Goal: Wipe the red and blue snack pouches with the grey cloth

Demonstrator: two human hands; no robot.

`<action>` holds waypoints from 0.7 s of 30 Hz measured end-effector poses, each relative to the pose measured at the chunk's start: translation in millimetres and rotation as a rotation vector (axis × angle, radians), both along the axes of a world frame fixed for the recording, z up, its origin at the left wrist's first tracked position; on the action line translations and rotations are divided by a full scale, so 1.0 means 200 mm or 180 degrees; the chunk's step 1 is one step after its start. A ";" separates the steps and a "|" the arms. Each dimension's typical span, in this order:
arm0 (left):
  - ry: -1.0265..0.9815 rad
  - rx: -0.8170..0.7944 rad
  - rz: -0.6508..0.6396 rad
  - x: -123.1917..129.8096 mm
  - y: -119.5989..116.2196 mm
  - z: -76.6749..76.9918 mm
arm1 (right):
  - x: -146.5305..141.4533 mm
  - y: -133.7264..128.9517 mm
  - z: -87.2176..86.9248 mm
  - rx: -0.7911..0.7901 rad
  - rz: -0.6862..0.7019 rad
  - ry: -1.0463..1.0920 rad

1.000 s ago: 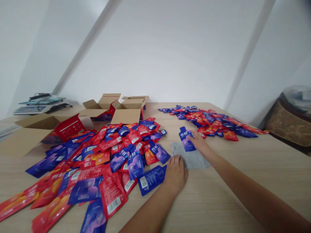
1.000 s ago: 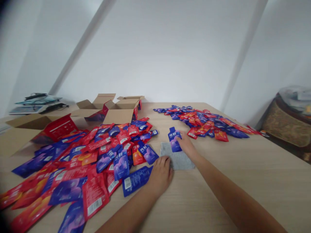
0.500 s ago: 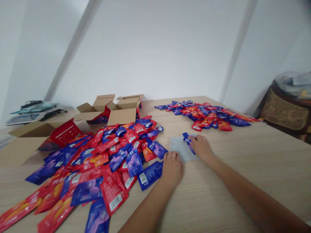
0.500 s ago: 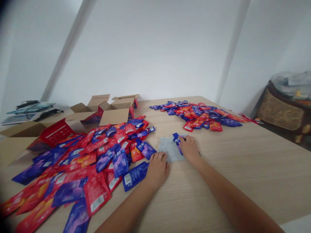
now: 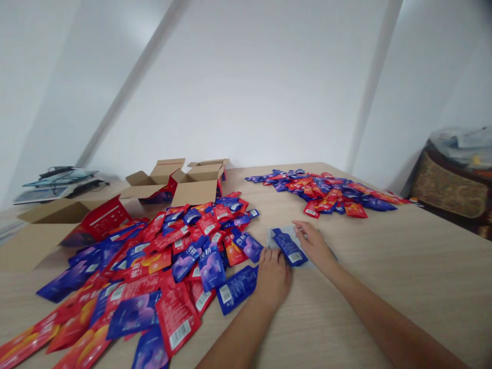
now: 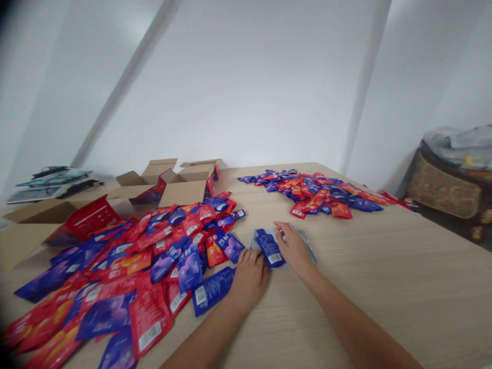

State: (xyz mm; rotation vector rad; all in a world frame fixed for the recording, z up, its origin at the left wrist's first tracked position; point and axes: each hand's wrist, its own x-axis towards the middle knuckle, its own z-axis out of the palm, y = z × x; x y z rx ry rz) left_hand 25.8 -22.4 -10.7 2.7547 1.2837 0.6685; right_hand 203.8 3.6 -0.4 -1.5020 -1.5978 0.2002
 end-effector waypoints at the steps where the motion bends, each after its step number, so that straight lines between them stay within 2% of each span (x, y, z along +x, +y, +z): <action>1: -0.0011 -0.0001 -0.0001 0.00 0.00 0.00 | -0.01 -0.01 -0.01 -0.0034 0.0091 -0.0125; 5: 0.0086 -0.0066 -0.0049 0.00 0.00 0.00 | -0.04 -0.02 -0.07 -0.0265 0.0333 -0.1106; 9: 0.0234 -0.0141 -0.0013 0.01 0.00 0.01 | -0.01 -0.01 -0.11 -0.0751 0.0160 -0.1673; 12: 0.0302 -0.0195 0.0022 0.01 -0.01 0.02 | 0.06 0.02 -0.12 -0.0934 -0.0118 -0.1805; 17: 0.0179 -0.0105 -0.0040 0.00 -0.04 0.03 | 0.11 0.04 -0.12 -0.0816 -0.0420 -0.1733; 21: -0.0089 -0.0032 -0.0471 0.00 -0.04 0.02 | 0.10 0.05 -0.14 -0.0702 -0.0274 -0.1428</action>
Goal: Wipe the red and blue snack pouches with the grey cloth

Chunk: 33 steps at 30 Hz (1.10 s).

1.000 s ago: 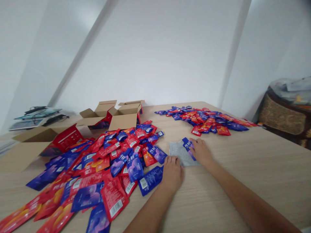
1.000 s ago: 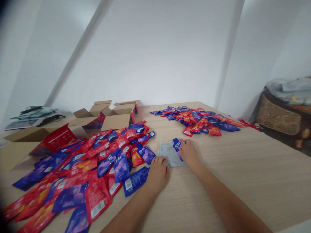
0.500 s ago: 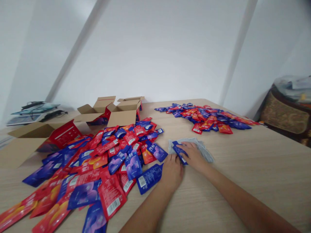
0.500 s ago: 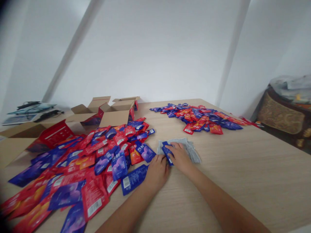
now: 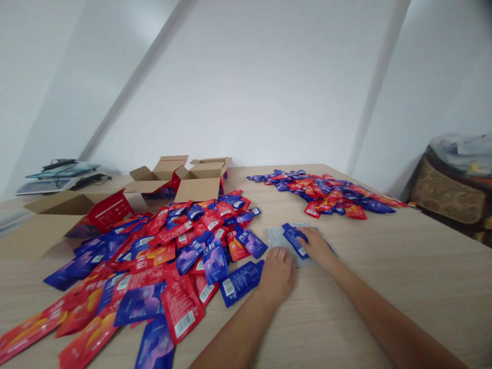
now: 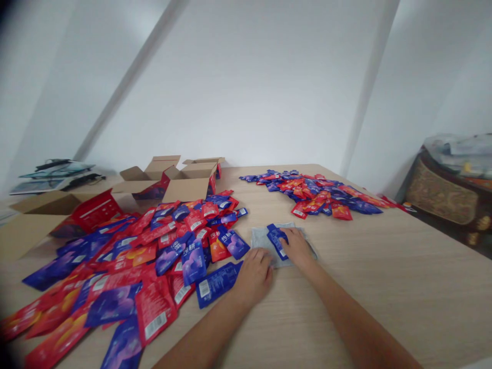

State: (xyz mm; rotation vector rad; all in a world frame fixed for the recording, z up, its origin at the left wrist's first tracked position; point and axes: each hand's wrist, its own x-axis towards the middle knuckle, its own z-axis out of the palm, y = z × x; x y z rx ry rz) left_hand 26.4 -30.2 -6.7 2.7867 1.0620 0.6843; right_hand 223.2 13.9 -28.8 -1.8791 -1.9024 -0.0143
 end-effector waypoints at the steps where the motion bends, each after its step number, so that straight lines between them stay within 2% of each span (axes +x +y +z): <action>1: -0.0033 -0.0033 -0.0130 0.00 0.00 0.00 | -0.01 0.00 -0.01 -0.0017 0.0059 0.0000; 3: -0.0055 -0.0142 -0.0291 0.01 0.00 -0.01 | -0.02 -0.01 -0.02 -0.0114 0.0169 -0.0042; 7: -0.0076 -0.0314 -0.0354 0.03 0.01 -0.01 | -0.04 0.00 -0.03 -0.0257 0.0221 0.0022; 12: -0.0079 -0.0415 -0.0466 0.03 0.02 0.00 | -0.05 0.19 -0.01 -0.0377 -0.0227 -0.0128; 16: -0.0047 -0.0450 -0.0447 0.02 0.02 0.01 | -0.06 0.37 0.05 -0.0511 -0.0627 -0.0135; 20: -0.0154 -0.0410 -0.0410 0.00 0.02 0.00 | -0.07 0.42 0.17 -0.0387 -0.0677 -0.0127; 24: -0.0324 -0.0356 -0.0417 0.00 0.04 -0.02 | -0.08 0.28 0.30 -0.0127 -0.0497 -0.0369; 27: -0.0392 -0.0356 -0.0424 0.00 0.04 -0.04 | -0.09 0.10 0.33 0.0067 -0.0048 -0.0708; 30: -0.0393 -0.0368 -0.0430 0.00 0.04 -0.04 | -0.09 -0.09 0.28 0.0105 0.0497 -0.0703; 33: -0.0367 -0.0335 -0.0464 0.01 0.04 -0.04 | -0.07 -0.22 0.16 -0.0063 0.0935 -0.0729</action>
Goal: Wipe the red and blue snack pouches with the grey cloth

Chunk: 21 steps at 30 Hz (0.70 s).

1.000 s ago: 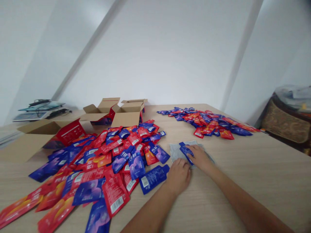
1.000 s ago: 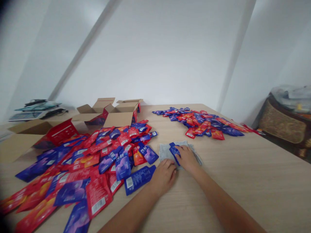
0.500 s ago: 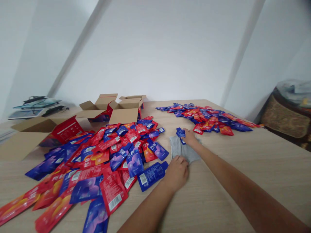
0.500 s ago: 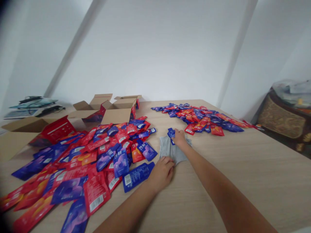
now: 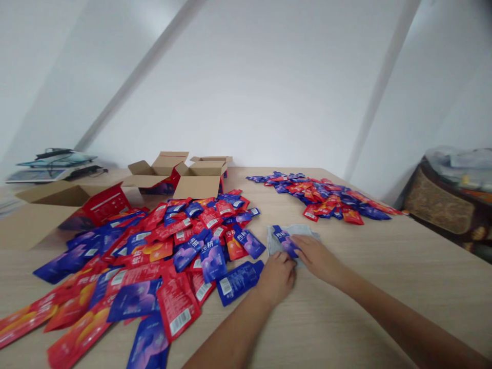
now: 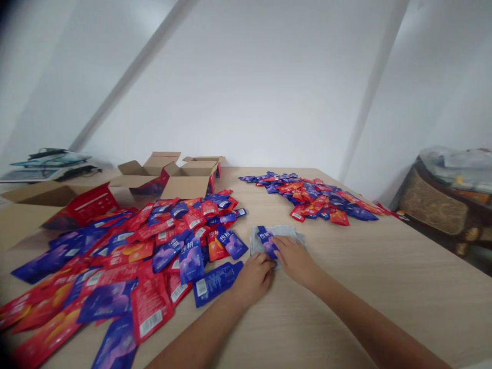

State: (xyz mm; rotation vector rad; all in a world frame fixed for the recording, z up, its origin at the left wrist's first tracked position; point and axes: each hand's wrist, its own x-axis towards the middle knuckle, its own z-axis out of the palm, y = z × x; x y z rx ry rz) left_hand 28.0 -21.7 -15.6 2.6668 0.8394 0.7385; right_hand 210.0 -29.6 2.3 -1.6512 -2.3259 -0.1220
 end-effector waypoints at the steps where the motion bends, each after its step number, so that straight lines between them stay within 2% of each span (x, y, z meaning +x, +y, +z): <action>1: 0.0005 0.0016 -0.0006 0.00 0.00 0.00 | 0.01 -0.02 -0.04 -0.0105 0.0109 -0.0054; 4: 0.0021 0.0018 -0.0034 0.01 0.01 0.00 | 0.03 0.00 -0.14 -0.0314 0.0237 -0.0244; 6: 0.0034 -0.0021 -0.0076 0.02 0.01 0.00 | 0.03 0.07 -0.16 -0.0324 0.0181 -0.0363; 13: -0.0039 -0.0215 -0.0094 0.01 0.00 0.02 | -0.06 0.43 -0.04 -0.0450 -0.0246 -0.0485; 18: -0.0027 -0.0221 -0.0029 -0.01 0.00 0.00 | -0.18 0.50 -0.01 -0.0292 -0.0581 -0.0214; 21: -0.0031 -0.0224 0.0007 -0.01 0.00 -0.01 | -0.18 0.55 0.03 -0.0225 -0.0801 0.0136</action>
